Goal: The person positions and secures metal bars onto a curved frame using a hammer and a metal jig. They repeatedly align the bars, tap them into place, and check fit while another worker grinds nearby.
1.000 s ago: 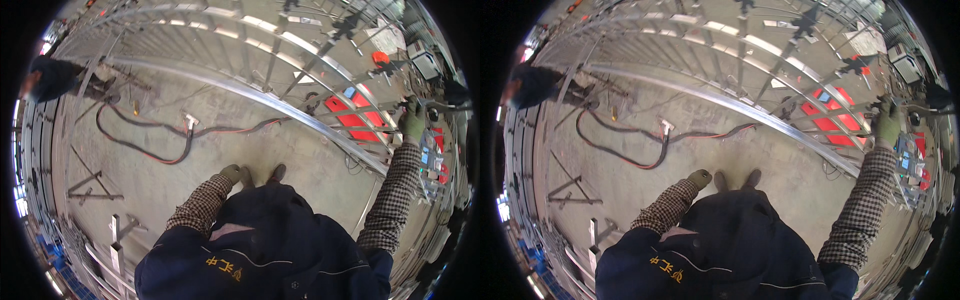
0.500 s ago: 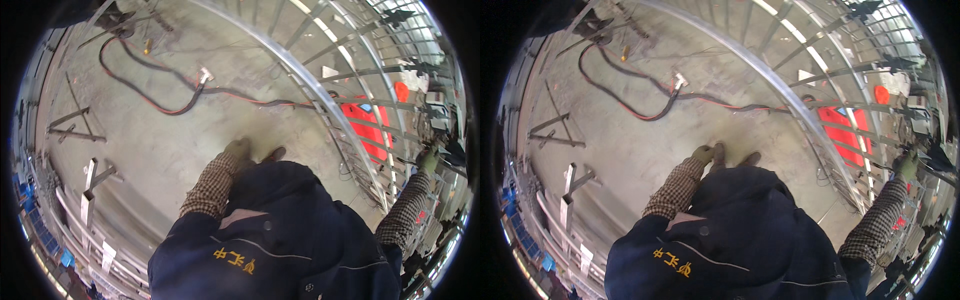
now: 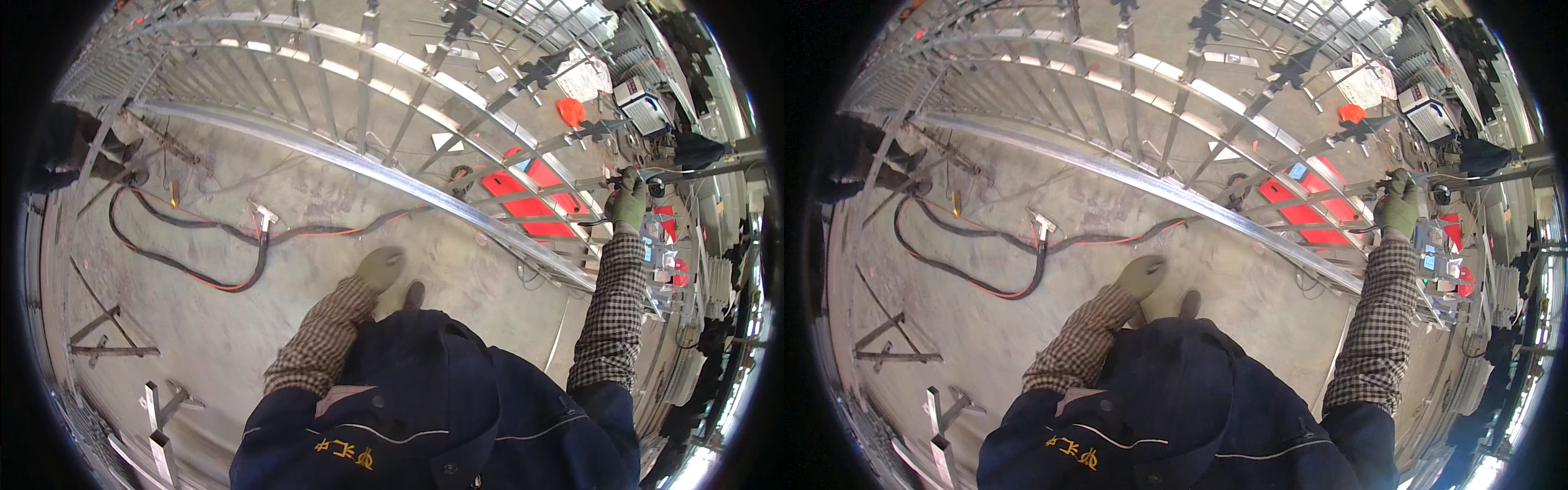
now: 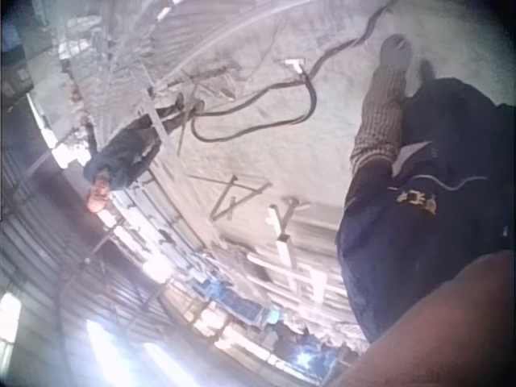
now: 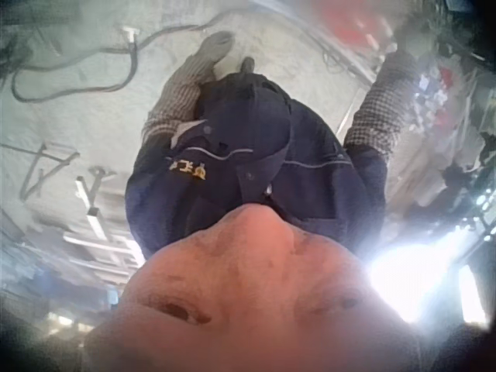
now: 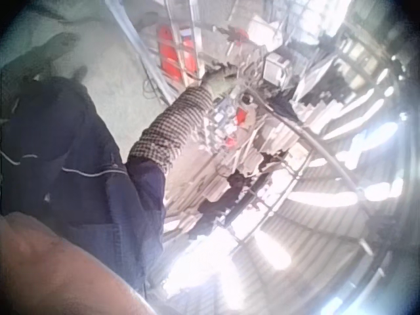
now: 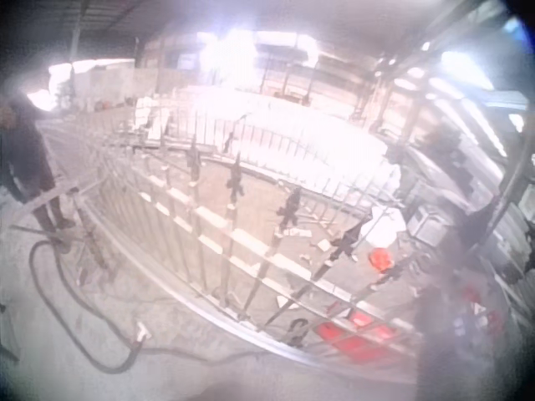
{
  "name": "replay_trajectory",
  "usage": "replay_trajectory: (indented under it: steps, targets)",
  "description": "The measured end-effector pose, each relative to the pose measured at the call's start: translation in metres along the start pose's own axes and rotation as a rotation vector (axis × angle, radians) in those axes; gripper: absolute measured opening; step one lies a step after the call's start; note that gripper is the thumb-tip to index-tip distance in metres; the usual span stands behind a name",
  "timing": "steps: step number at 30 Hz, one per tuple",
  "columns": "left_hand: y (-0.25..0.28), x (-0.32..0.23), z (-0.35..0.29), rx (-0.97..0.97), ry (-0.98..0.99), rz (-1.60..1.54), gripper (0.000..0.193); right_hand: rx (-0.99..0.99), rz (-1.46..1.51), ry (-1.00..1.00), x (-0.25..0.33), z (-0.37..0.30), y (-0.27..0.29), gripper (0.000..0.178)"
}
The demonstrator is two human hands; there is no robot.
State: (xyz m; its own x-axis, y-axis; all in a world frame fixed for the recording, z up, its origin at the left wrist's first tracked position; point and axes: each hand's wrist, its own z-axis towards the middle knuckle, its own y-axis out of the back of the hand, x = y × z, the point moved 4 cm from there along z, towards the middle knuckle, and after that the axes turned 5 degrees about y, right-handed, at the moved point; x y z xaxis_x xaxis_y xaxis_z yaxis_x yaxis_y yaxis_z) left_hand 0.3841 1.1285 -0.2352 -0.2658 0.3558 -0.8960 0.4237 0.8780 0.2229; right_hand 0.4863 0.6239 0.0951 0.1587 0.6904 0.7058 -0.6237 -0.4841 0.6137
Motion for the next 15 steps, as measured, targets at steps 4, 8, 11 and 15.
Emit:
replay_trajectory:
  steps: [4,8,11,15]
  targets:
    - [-0.041,-0.159,0.084,0.034,-0.348,0.255,0.044,-0.015,0.048,-0.028,0.010,-0.008,-0.004,0.050]
    - [-0.068,-0.239,0.134,-0.008,-0.235,0.378,0.049,-0.023,0.191,-0.033,0.011,-0.006,-0.011,0.050]
    - [-0.083,-0.254,0.165,0.008,-0.152,0.527,0.053,-0.042,0.028,-0.009,0.011,-0.008,-0.008,0.050]
    - [-0.094,-0.231,0.203,0.033,-0.049,0.760,0.064,-0.031,0.051,0.006,-0.001,-0.010,-0.006,0.049]
